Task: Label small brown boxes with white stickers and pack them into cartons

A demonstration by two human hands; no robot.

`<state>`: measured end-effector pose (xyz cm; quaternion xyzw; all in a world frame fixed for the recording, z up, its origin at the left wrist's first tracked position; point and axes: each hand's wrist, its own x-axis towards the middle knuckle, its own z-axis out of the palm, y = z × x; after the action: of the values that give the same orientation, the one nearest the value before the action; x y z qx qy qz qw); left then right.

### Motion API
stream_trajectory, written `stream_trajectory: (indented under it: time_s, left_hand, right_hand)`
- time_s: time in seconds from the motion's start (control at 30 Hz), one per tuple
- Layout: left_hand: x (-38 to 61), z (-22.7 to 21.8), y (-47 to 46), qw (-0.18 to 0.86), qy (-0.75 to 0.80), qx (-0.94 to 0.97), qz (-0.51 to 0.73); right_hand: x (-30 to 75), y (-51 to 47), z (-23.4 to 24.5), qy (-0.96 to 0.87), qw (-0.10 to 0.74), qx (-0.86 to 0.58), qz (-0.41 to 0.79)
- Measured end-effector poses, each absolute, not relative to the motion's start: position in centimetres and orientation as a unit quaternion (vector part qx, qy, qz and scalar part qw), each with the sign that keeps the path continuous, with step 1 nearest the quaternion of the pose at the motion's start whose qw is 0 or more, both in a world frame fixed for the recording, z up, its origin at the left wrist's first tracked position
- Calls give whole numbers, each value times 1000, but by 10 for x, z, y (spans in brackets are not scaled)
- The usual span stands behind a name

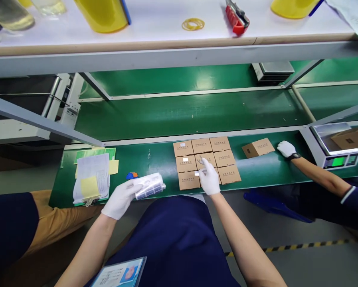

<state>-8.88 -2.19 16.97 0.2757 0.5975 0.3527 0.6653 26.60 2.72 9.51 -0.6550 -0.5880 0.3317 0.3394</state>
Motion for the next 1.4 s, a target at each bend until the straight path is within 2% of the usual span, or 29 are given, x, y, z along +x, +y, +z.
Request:
stream_trajectory:
  time_s: [0.17,0.43,0.83,1.1,1.2,1.3,1.4]
  left_hand:
    - [-104,165,-25,664,613,216,369]
    - [-100,165,-25,667,624,169,371]
    - [-106,160,-18,676,623,164,358]
    - [-105,158,-16,681,618,171,354]
    - [-104,159,-14,682,619,165,354]
    - [-101,158,-12,685,618,167,348]
    - [-96,155,-8,693,614,168,339]
  right_hand:
    - [258,25,42,-586,300,-650,380]
    - [240,29,12,-597,291,-636,394]
    - [238,22,1,-606,313,-637,360]
    - [226,23,13,-657,276,-610,347]
    - [223,25,17,-697,236,-608,298]
    - [239,29,18,-689,187,-671,200]
    - [273,33,17,-646,182,-731,122]
